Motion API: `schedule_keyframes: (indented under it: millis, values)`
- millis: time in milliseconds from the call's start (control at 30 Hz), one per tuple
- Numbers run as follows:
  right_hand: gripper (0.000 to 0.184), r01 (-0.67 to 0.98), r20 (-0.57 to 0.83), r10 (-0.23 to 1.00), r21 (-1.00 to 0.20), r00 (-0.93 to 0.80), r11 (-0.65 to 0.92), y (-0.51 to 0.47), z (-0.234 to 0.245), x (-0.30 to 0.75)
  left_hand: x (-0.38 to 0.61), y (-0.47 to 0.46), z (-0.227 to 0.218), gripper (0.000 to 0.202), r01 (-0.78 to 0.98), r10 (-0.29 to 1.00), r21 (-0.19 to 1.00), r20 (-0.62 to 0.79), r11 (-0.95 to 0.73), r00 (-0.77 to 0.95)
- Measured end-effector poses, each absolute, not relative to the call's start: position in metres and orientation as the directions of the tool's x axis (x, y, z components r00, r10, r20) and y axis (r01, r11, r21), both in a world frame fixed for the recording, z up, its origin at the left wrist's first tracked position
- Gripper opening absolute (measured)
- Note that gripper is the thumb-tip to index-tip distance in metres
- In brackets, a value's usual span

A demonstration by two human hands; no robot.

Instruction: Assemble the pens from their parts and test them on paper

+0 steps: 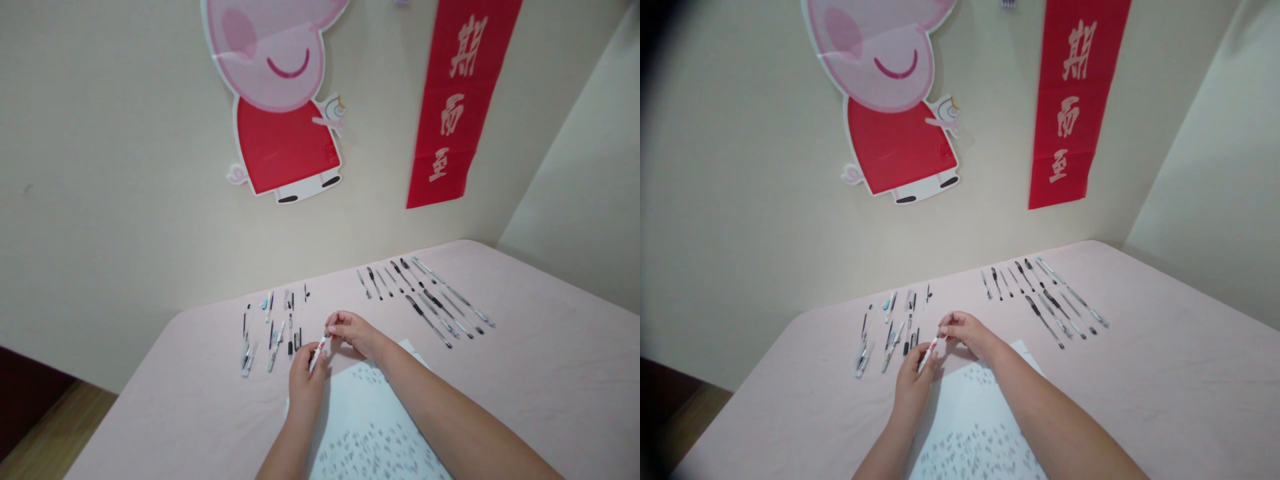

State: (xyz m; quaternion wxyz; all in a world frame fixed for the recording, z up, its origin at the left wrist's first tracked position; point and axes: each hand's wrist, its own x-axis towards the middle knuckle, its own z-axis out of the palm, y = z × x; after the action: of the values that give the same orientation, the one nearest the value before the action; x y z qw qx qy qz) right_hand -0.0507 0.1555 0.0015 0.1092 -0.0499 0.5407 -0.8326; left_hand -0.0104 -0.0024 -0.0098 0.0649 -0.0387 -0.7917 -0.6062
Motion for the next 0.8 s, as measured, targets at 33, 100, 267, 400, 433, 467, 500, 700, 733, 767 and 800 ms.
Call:
schedule_keyframes:
  millis: [33,100,267,400,433,467,500,700,733,767,800]
  values:
    - [0.026,0.129,-0.036,-0.238,-0.914,-0.971,-0.385,0.1557,0.0011,-0.0508,-0.0108,-0.0028,-0.0094,0.027,0.164,-0.007,0.947,0.172,0.278,-0.985]
    - [0.026,0.126,-0.039,-0.235,-0.921,-0.971,-0.369,0.1560,-0.0003,-0.0514,-0.0116,-0.0037,-0.0083,0.025,0.213,0.024,0.929,0.216,0.302,-0.976]
    - [0.032,0.128,-0.057,-0.213,-0.932,-0.975,-0.339,0.1556,-0.0048,-0.0537,-0.0127,-0.0048,-0.0062,0.019,0.268,0.011,0.902,0.281,0.340,-0.960]
    - [0.033,0.143,-0.067,-0.226,-0.931,-0.972,-0.336,0.1561,-0.0057,-0.0540,-0.0128,-0.0050,-0.0077,0.017,0.272,0.009,0.892,0.289,0.361,-0.957]
    - [0.032,0.144,-0.069,-0.226,-0.931,-0.972,-0.336,0.1563,-0.0055,-0.0537,-0.0128,-0.0050,-0.0081,0.017,0.270,0.009,0.891,0.287,0.366,-0.958]
    - [0.032,0.145,-0.070,-0.225,-0.931,-0.972,-0.335,0.1565,-0.0051,-0.0534,-0.0128,-0.0049,-0.0083,0.017,0.268,0.011,0.890,0.284,0.370,-0.959]
    - [0.032,0.144,-0.071,-0.222,-0.932,-0.972,-0.332,0.1565,-0.0046,-0.0531,-0.0128,-0.0049,-0.0083,0.017,0.266,0.011,0.889,0.282,0.372,-0.959]
    - [0.030,0.102,-0.029,-0.209,-0.932,-0.978,-0.348,0.1546,-0.0029,-0.0531,-0.0125,-0.0043,-0.0072,0.017,0.267,0.014,0.897,0.281,0.352,-0.960]
    - [0.030,0.096,-0.021,-0.208,-0.929,-0.978,-0.358,0.1543,-0.0033,-0.0535,-0.0124,-0.0042,-0.0072,0.018,0.270,0.018,0.895,0.282,0.354,-0.959]
    - [0.030,0.098,-0.020,-0.209,-0.925,-0.978,-0.367,0.1543,-0.0037,-0.0538,-0.0123,-0.0042,-0.0072,0.018,0.275,0.024,0.893,0.285,0.357,-0.958]
    - [0.031,0.106,-0.026,-0.213,-0.922,-0.977,-0.373,0.1545,-0.0041,-0.0540,-0.0122,-0.0042,-0.0074,0.019,0.280,0.029,0.890,0.289,0.361,-0.957]
